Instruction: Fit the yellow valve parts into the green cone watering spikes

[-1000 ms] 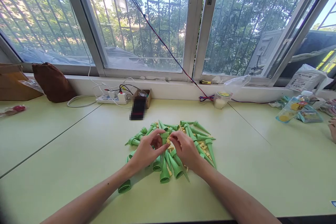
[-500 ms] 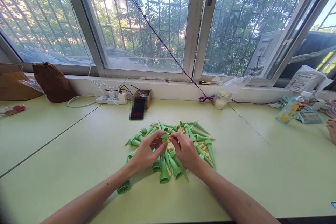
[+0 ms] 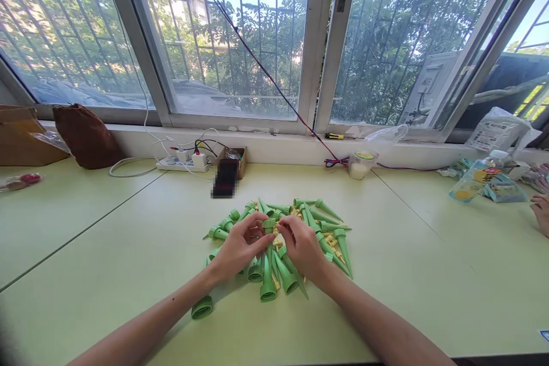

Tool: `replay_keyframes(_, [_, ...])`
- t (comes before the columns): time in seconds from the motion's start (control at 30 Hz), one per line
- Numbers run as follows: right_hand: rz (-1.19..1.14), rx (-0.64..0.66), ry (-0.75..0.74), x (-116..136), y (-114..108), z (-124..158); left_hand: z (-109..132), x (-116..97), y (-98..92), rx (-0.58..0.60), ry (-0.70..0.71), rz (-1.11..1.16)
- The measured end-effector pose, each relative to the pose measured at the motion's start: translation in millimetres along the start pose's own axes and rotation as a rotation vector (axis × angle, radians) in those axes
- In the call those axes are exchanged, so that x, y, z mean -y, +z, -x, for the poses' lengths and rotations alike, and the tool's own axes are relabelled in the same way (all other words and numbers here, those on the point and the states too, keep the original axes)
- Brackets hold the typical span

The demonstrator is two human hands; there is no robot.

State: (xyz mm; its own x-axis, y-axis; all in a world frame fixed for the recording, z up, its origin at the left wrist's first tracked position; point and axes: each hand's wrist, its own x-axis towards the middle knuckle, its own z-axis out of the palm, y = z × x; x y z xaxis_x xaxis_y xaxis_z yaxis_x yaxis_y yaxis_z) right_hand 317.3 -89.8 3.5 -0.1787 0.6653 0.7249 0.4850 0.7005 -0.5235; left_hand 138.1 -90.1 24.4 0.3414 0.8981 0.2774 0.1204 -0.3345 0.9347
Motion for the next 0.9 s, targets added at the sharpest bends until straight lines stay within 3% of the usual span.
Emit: replay_keyframes(0.9, [-0.001, 0.036, 0.025, 1, 0, 2, 1, -14, -0.1, 0.090, 0.029, -0.155])
